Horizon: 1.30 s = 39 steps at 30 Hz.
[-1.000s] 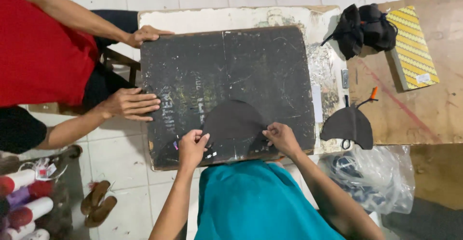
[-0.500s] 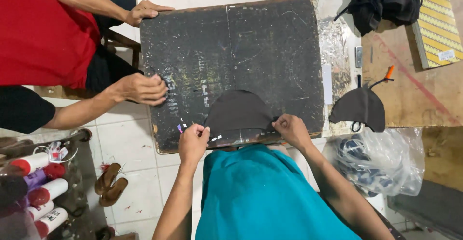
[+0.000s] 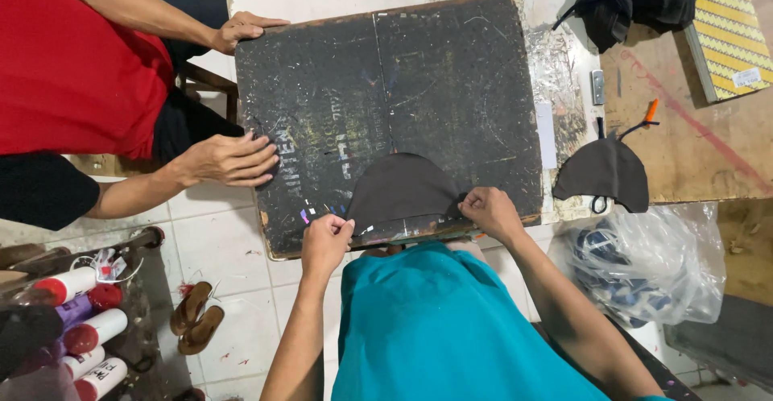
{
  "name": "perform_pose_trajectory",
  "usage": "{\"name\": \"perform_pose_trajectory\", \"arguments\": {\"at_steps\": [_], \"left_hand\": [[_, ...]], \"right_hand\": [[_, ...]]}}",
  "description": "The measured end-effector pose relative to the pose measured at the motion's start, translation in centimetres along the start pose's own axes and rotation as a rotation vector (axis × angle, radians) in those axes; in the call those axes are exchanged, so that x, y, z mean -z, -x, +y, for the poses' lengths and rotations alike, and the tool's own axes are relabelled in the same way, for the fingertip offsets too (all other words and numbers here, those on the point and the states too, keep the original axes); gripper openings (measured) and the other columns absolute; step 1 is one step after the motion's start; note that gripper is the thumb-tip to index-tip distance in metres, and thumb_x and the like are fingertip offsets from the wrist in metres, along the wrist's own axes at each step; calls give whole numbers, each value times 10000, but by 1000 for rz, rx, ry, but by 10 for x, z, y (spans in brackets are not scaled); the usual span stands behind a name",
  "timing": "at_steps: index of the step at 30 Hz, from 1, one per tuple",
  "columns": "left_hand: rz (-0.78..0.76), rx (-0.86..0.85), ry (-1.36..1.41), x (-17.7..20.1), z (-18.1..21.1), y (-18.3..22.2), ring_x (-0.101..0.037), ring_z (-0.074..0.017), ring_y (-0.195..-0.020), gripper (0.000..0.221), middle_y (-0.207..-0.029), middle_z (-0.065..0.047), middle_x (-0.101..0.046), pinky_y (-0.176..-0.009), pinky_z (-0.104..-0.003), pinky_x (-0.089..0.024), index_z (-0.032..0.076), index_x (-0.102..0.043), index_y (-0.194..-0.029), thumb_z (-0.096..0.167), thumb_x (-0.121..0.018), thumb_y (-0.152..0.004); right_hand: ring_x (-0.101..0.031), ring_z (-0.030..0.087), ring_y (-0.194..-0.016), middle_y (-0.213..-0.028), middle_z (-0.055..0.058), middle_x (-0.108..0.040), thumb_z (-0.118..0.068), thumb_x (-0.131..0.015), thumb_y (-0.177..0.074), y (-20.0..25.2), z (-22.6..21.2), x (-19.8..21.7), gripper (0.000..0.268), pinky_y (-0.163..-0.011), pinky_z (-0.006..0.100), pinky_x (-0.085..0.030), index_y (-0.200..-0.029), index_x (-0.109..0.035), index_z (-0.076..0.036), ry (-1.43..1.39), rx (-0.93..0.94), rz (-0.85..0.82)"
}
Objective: Positioning and smoothing black fabric cutouts onto a production board template.
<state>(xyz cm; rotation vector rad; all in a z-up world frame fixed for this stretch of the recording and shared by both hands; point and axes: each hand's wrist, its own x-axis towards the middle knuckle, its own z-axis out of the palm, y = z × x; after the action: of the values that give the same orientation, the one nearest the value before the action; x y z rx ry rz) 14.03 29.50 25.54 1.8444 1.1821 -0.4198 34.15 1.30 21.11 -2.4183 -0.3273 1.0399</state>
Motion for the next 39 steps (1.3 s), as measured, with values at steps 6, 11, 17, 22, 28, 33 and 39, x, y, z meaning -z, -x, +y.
{"name": "perform_pose_trajectory", "arguments": {"at_steps": [6,11,17,22,28,33,39], "left_hand": [[-16,17,35,3,2,1,-776,-150,-677,206,-733,-38,-787,-689,-298,-594,112,-793,-943,292,-707,-892],[-11,19,43,4,0,1,-774,-154,-660,199,-721,-42,-784,-679,-300,-597,107,-789,-919,288,-718,-879],[133,-50,-120,-4,2,11,-760,-269,-741,201,-746,-94,-765,-705,-400,-578,153,-757,-898,349,-715,-876],[611,-748,-388,-49,11,24,-686,-331,-915,173,-913,-89,-657,-741,-459,-533,167,-675,-999,266,-737,-871],[105,-957,-657,-80,25,36,-190,-403,-1570,933,-1706,-176,-239,-1274,-533,-166,44,-368,-1583,388,-788,-824],[261,-580,-776,-31,-25,30,-78,-422,-1579,836,-1725,-129,-177,-1232,-642,-75,138,-330,-1618,612,-571,-972],[352,-530,-733,-22,-35,4,-141,-543,-1530,891,-1691,-261,-177,-1213,-687,-141,69,-261,-1633,632,-496,-983]], "right_hand": [[-740,386,-809,-736,120,-733,-272,-704,-846,6,-9,6,206,-740,476,-553,-865,-772,-79,-14,11,-11],[-747,389,-788,-718,129,-729,-238,-680,-863,6,-9,8,190,-744,474,-559,-858,-762,-66,-28,42,-14],[-754,372,-764,-702,131,-727,-216,-696,-862,20,-20,10,154,-731,484,-569,-863,-748,-71,56,61,33],[-711,229,-955,-937,-26,-686,-312,-756,-849,18,-2,-36,269,-798,388,-562,-1102,-679,-263,320,446,419],[-106,439,-1564,-1706,253,-144,-469,-609,-963,49,-37,-52,859,-1249,544,-135,-1616,-272,-23,667,714,143],[-15,501,-1555,-1707,241,-32,-620,-610,-937,43,-44,-42,905,-1239,580,-190,-1628,-263,-150,771,593,-138],[-174,396,-1579,-1710,183,-215,-560,-568,-956,-8,-80,-52,843,-1264,528,-152,-1612,-305,-100,710,1058,255]]}}
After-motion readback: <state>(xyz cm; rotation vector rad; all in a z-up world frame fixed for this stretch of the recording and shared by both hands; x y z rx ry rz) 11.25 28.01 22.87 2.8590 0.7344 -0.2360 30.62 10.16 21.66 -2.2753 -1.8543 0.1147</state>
